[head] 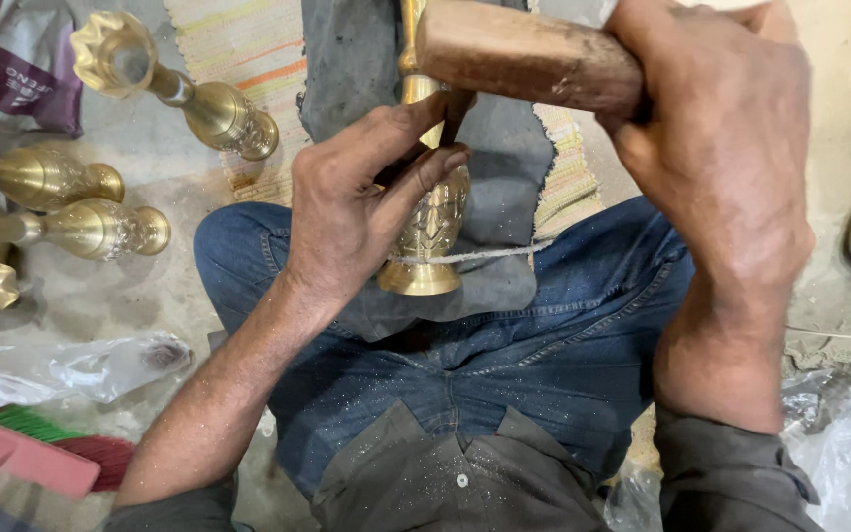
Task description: The person sits cross-legged on the floor with a brass vase held against a cloth pad on their lap. They hold a chisel against the vase's decorated surface and strike it with a wooden mallet, repositioning the chisel repeatedly to chase the pattern around the vase body.
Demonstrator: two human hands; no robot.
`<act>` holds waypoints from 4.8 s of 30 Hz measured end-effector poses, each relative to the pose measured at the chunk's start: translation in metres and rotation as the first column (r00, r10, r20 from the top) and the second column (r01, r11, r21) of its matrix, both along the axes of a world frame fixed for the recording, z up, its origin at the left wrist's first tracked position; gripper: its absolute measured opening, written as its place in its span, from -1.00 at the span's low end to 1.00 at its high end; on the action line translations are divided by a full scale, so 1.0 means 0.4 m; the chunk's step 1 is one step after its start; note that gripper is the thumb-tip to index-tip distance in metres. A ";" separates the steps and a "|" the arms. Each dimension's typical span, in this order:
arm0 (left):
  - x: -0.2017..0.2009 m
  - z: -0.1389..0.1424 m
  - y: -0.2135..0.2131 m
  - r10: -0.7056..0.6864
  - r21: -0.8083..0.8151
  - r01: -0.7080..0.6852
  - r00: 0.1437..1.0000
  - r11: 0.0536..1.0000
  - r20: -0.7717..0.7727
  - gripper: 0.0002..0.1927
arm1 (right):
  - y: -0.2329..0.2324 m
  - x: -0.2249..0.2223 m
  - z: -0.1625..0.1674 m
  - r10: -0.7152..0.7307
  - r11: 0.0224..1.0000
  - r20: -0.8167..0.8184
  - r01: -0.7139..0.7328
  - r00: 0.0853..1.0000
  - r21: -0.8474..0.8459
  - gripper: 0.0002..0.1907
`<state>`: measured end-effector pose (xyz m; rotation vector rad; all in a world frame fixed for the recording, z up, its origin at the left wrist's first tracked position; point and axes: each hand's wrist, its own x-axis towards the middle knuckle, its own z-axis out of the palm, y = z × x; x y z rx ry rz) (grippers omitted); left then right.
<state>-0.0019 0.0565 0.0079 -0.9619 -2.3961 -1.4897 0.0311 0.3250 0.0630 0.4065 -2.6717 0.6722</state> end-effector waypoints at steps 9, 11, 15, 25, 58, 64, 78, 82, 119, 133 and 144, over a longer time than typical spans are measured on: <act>-0.002 0.009 -0.006 -0.037 0.004 0.037 0.999 0.999 -0.009 -0.63 | -0.016 0.006 -0.002 -0.029 1.000 -0.015 0.029 0.999 0.004 -0.82; -0.004 0.009 -0.006 -0.038 0.006 0.038 0.999 0.999 -0.010 -0.62 | -0.016 0.007 -0.001 -0.043 0.998 0.018 0.044 0.999 -0.045 -0.81; -0.011 0.006 -0.001 -0.053 -0.016 0.053 0.998 0.998 -0.017 -0.62 | -0.009 0.009 -0.004 -0.050 0.999 -0.045 0.051 0.998 0.018 -0.77; -0.013 0.010 -0.007 -0.084 -0.013 0.084 0.996 0.996 -0.003 -0.63 | -0.014 0.003 -0.022 -0.028 0.986 -0.095 0.043 0.995 0.159 -0.75; -0.031 -0.146 0.038 -0.068 0.720 -0.421 0.838 0.551 0.542 -0.54 | -0.159 0.023 -0.161 0.183 0.799 0.652 0.276 0.736 -0.535 -0.38; -0.040 -0.164 0.045 -0.105 0.736 -0.439 0.820 0.515 0.563 -0.53 | -0.169 0.027 -0.160 0.135 0.860 0.513 0.157 0.848 -0.486 -0.35; 0.071 -0.029 -0.002 0.113 0.302 -0.186 0.964 0.935 0.241 -0.64 | -0.087 -0.030 -0.049 -0.077 0.988 0.365 0.119 0.928 -0.093 -0.60; 0.081 -0.022 0.000 0.212 0.115 -0.220 0.974 0.969 0.073 -0.60 | -0.085 -0.030 0.009 0.085 0.995 0.031 -0.087 0.996 0.052 -0.61; 0.066 -0.035 0.000 0.123 0.110 -0.127 0.991 0.986 0.043 -0.62 | -0.040 0.003 0.062 0.089 0.961 -0.093 -0.061 0.992 0.270 -0.69; 0.074 -0.023 0.007 0.110 0.238 -0.161 0.970 0.958 0.215 -0.61 | -0.042 0.009 0.056 0.110 0.968 -0.166 -0.067 0.980 0.242 -0.70; 0.070 -0.030 0.008 0.141 0.157 -0.154 0.986 0.976 0.090 -0.61 | -0.008 -0.013 -0.006 0.041 0.948 0.114 -0.003 0.993 -0.318 -0.71</act>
